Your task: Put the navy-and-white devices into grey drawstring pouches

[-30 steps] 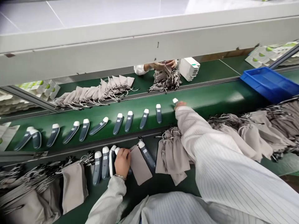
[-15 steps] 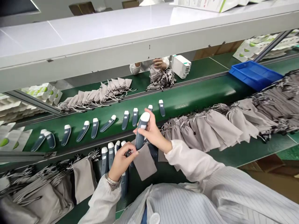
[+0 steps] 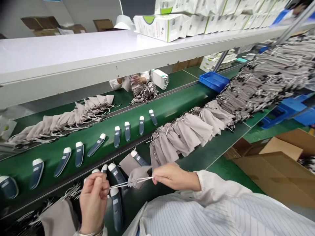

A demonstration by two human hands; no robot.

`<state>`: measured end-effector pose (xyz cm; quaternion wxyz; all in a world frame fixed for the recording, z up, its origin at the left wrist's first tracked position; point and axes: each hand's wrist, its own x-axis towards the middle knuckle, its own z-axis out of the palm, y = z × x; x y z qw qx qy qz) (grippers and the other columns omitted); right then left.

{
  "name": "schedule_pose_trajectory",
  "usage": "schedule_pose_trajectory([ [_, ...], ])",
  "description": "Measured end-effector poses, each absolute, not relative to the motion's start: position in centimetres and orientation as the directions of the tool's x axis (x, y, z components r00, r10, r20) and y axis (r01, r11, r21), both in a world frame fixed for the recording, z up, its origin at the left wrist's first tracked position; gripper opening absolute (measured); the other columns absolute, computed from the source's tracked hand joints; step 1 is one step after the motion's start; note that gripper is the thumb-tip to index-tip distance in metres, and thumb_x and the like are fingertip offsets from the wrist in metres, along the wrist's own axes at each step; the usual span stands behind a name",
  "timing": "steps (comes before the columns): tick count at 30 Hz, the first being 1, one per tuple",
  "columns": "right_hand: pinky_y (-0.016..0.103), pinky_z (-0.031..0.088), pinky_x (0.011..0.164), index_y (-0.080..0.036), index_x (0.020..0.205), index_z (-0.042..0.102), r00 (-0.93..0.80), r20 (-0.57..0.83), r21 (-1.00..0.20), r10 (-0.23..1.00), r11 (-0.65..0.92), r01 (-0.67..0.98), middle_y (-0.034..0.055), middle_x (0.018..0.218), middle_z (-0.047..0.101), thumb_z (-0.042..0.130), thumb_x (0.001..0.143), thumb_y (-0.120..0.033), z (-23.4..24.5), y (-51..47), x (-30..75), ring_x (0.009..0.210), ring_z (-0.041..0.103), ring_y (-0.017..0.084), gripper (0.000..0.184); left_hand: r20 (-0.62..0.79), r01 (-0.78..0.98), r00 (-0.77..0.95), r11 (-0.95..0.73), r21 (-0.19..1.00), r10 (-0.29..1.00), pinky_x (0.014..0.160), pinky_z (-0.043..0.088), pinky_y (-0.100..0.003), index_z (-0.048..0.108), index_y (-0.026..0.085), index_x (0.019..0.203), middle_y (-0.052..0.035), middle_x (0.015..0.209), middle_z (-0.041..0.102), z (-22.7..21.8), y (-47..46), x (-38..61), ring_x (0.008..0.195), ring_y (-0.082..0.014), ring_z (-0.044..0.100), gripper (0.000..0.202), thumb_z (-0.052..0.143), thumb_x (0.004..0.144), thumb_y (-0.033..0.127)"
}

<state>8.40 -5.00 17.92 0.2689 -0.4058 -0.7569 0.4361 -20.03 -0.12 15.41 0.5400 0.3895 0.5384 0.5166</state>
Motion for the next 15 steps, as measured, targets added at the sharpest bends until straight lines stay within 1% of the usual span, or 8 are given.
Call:
schedule_pose_trajectory([
  [2,0.030,0.048,0.084,-0.019,0.089,0.070,-0.406,0.202,-0.920,0.891,0.315,0.234,0.0076,0.100,0.067,0.042,0.103,-0.039,19.8,-5.4,9.7,0.093,0.063,0.016,0.037,-0.189,-0.113,0.015,0.189,0.975,0.982,0.045,0.031,-0.019,0.061,0.023,0.107,0.0001,0.085,0.057,14.2,0.7,-19.7,0.052,-0.0062,0.037,0.032,0.060,0.089,0.049],
  [5,0.039,0.049,0.096,-0.022,0.097,0.072,-0.042,0.213,-0.970,0.976,0.216,0.115,0.0097,0.122,0.064,0.043,0.102,-0.043,22.1,-3.9,11.5,0.112,0.061,0.022,0.036,-0.103,0.242,0.140,0.067,0.968,0.985,0.057,0.045,-0.026,0.061,0.022,0.114,-0.0065,0.105,0.060,10.6,2.8,-18.7,0.062,-0.0110,0.050,0.037,0.055,0.090,0.049],
  [6,0.039,0.049,0.096,-0.023,0.104,0.070,0.091,0.171,-0.981,0.981,0.161,0.110,0.0091,0.121,0.066,0.042,0.102,-0.043,22.3,-2.8,12.2,0.111,0.062,0.022,0.034,-0.064,0.411,0.149,-0.003,0.912,0.987,0.062,0.048,-0.029,0.061,0.020,0.112,-0.0080,0.109,0.059,9.1,3.6,-18.5,0.067,-0.0132,0.054,0.035,0.057,0.090,0.047],
  [8,0.039,0.051,0.094,-0.022,0.113,0.066,0.276,0.113,-0.985,0.955,0.071,0.158,0.0081,0.111,0.070,0.041,0.103,-0.042,21.8,-0.3,13.4,0.104,0.066,0.021,0.033,-0.028,0.706,0.171,-0.103,0.701,0.985,0.070,0.051,-0.034,0.060,0.018,0.115,-0.0116,0.118,0.056,6.2,5.1,-18.4,0.078,-0.0181,0.058,0.031,0.055,0.090,0.036],
  [10,0.037,0.051,0.093,-0.020,0.114,0.064,0.333,0.122,-0.946,0.935,0.008,0.324,0.0085,0.106,0.072,0.038,0.103,-0.039,19.8,2.3,14.0,0.101,0.067,0.022,0.034,-0.036,0.844,0.184,-0.139,0.518,0.982,0.077,0.052,-0.037,0.058,0.015,0.118,-0.0145,0.122,0.054,3.9,6.2,-18.5,0.091,-0.0234,0.060,0.031,0.053,0.088,0.022],
  [11,0.037,0.051,0.092,-0.019,0.113,0.065,0.316,0.137,-0.882,0.939,-0.030,0.471,0.0092,0.106,0.072,0.037,0.103,-0.036,18.4,3.4,14.1,0.101,0.067,0.022,0.034,-0.041,0.869,0.182,-0.141,0.475,0.982,0.080,0.051,-0.038,0.058,0.014,0.117,-0.0152,0.121,0.055,3.1,6.6,-18.5,0.096,-0.0252,0.060,0.032,0.052,0.086,0.017],
  [13,0.038,0.050,0.091,-0.016,0.108,0.067,0.244,0.145,-0.643,0.959,-0.096,0.760,0.0114,0.105,0.072,0.036,0.102,-0.026,15.8,4.8,13.9,0.102,0.066,0.025,0.033,-0.041,0.880,0.168,-0.131,0.457,0.985,0.085,0.050,-0.039,0.059,0.013,0.113,-0.0150,0.117,0.056,2.0,7.0,-18.6,0.100,-0.0263,0.059,0.031,0.050,0.084,0.010],
  [15,0.040,0.048,0.091,-0.015,0.107,0.068,0.173,0.140,-0.409,0.975,-0.102,0.907,0.0135,0.108,0.070,0.039,0.098,-0.018,14.3,5.6,13.7,0.104,0.064,0.028,0.030,-0.032,0.888,0.157,-0.127,0.442,0.987,0.085,0.050,-0.038,0.060,0.014,0.110,-0.0137,0.114,0.056,1.3,7.1,-18.7,0.098,-0.0253,0.060,0.029,0.049,0.084,0.008],
])
